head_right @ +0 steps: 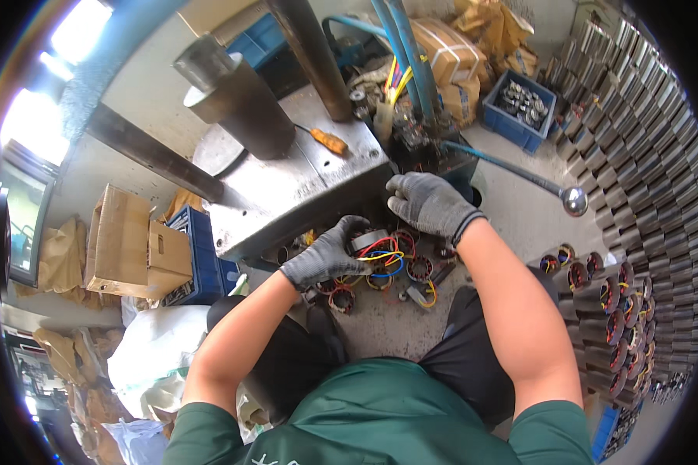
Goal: Assembling and testing stator components for small electric motors using a press machine and handheld probe.
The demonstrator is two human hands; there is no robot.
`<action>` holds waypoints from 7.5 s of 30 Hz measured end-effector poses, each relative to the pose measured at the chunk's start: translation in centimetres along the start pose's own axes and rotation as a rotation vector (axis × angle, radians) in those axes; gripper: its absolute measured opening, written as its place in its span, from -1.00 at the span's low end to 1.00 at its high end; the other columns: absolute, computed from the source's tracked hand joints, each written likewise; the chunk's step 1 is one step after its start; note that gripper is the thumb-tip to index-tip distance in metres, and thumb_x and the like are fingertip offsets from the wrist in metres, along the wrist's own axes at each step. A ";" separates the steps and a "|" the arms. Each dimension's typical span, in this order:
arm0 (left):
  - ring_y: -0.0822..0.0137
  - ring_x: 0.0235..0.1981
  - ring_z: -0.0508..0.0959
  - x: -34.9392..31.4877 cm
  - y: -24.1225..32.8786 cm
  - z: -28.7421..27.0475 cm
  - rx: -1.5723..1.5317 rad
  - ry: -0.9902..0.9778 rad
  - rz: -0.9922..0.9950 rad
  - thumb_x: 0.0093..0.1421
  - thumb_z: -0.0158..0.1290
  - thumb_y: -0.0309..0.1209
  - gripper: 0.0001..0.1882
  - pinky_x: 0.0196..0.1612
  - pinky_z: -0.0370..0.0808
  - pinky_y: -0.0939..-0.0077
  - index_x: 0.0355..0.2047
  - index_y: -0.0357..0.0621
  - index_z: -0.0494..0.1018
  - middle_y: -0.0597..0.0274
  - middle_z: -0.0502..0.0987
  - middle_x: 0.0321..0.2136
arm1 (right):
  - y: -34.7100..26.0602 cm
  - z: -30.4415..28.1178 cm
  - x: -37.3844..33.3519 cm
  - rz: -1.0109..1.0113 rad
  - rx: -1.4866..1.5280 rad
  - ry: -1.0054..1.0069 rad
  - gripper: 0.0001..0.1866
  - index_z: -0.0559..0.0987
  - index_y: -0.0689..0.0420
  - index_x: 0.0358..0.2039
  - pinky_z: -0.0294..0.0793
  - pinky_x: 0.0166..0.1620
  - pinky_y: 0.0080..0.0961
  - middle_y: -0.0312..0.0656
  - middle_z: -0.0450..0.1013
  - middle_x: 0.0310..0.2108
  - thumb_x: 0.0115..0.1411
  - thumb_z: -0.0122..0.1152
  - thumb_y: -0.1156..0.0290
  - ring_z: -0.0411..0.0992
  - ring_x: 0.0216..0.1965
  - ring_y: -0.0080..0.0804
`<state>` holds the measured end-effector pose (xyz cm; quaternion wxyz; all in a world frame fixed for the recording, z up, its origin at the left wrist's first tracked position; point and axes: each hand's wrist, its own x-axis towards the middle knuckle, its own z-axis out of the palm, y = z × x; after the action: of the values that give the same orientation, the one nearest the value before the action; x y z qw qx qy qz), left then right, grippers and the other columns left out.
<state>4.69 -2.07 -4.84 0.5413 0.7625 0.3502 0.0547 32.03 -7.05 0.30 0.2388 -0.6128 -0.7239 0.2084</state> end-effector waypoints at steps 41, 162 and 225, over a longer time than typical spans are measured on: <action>0.20 -0.03 0.70 -2.2 4.0 -4.6 -0.916 0.684 0.459 0.54 0.12 -0.13 -0.66 0.12 0.64 0.27 -0.24 -0.16 0.51 0.06 0.71 -0.17 | -9.4 4.1 1.1 0.296 1.318 0.069 -0.35 0.54 0.29 0.22 0.74 -0.17 -0.49 -0.13 0.61 -0.03 0.24 0.47 0.15 0.65 -0.10 -0.44; -0.10 0.18 0.57 -2.4 5.0 -3.0 -1.651 0.443 0.274 0.40 0.05 0.37 -0.14 0.33 0.52 -0.12 0.31 -0.16 0.40 -0.11 0.52 0.17 | -12.8 2.8 2.3 -0.362 0.148 0.412 -0.91 0.67 0.22 -0.16 0.66 -0.10 -0.25 0.01 0.65 -0.26 0.33 0.30 0.58 0.67 -0.23 -0.04; -0.11 0.29 0.48 -2.8 5.5 -4.0 -1.816 0.301 0.202 0.28 -0.01 0.51 0.07 0.44 0.34 -0.14 0.39 -0.25 0.34 -0.18 0.48 0.25 | -12.2 2.8 0.6 -0.277 0.482 0.388 -0.89 0.66 0.22 -0.12 0.67 -0.10 -0.32 -0.05 0.67 -0.23 0.37 0.25 0.59 0.69 -0.21 -0.15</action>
<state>3.30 -1.51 2.35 0.8728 0.0572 0.1715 0.4534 20.69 -8.46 5.39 0.5361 -0.4627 -0.6714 0.2187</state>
